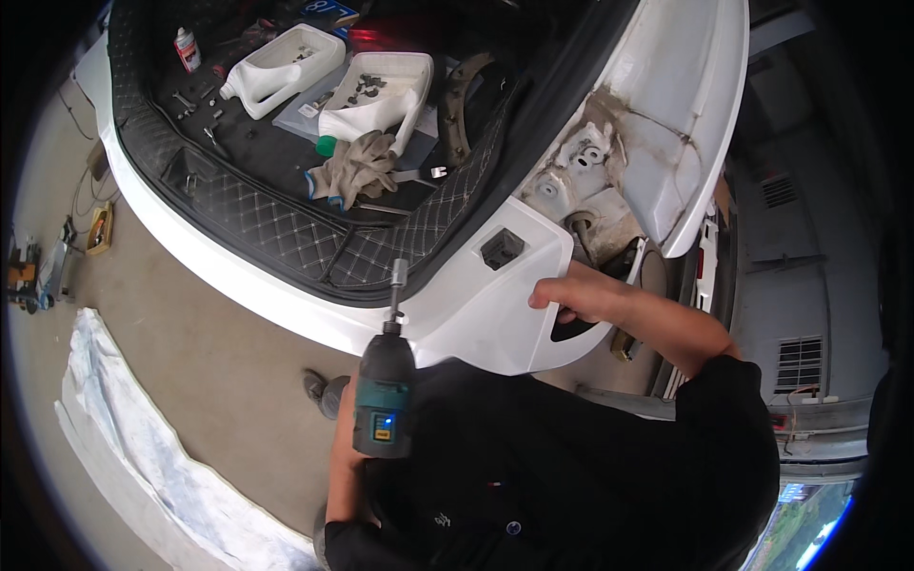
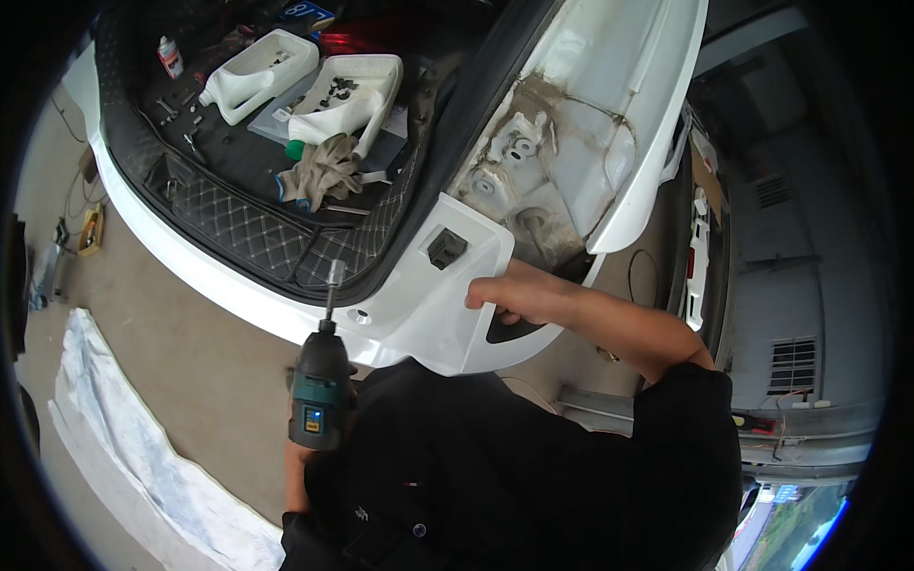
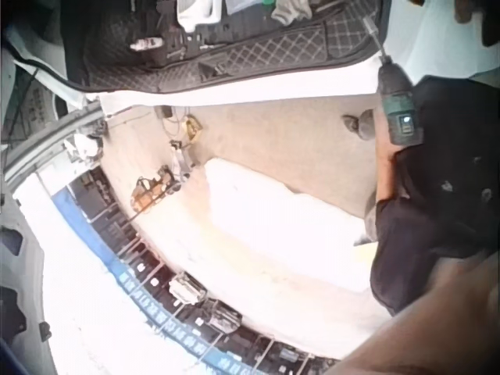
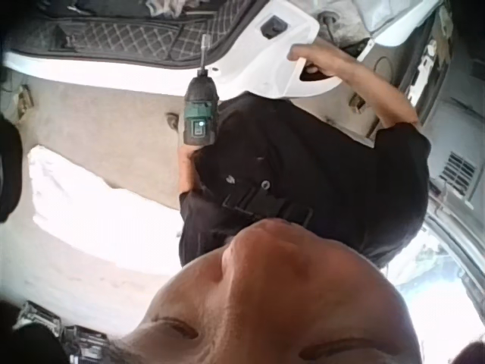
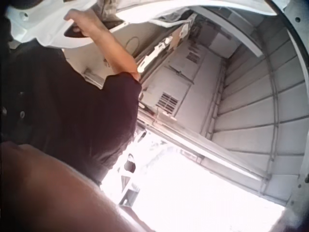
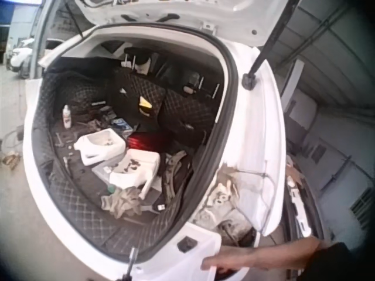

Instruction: The person aligns and secures a white plastic trim piece on the rear of a white car, then uses a cordless drill to fasten screws into the trunk area. The person retrieves fasteners from a container in the trunk and continues attaching components.

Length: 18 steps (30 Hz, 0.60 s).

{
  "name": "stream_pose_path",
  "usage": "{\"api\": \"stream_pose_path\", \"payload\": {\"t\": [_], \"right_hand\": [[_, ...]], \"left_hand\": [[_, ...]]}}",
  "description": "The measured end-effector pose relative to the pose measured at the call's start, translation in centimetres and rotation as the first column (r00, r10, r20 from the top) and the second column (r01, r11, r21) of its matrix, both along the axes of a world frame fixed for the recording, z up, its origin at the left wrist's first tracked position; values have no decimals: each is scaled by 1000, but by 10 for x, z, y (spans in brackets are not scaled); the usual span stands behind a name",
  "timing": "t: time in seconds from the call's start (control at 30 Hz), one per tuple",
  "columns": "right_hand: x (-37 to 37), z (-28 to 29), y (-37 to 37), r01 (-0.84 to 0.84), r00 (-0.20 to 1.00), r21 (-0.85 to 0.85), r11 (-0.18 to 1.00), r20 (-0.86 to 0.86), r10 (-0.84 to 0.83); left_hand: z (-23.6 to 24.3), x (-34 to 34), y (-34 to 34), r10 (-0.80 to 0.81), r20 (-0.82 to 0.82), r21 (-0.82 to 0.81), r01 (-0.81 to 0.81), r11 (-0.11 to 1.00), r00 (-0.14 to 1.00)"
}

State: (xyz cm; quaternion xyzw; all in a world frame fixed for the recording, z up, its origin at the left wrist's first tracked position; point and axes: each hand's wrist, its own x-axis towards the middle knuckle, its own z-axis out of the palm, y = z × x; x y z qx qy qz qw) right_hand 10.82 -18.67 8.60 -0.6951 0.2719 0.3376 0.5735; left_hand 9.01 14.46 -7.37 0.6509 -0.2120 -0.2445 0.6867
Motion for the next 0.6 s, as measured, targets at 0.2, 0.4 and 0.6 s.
{"api": "stream_pose_path", "payload": {"t": [0.2, 0.4, 0.6], "right_hand": [[-1, -6, -14, -115, 991, -84, 990, 60, 120], [-9, -13, -12, -56, 974, -18, 998, 217, 59], [-3, -9, -15, -151, 964, 28, 988, 224, 141]], "left_hand": [[33, 33, -11, -56, 140, 22, 53, 998, 989], [45, 52, -7, -128, -99, -28, 126, 992, 987], [35, 59, 1, -214, -109, 32, 219, 975, 971]]}}
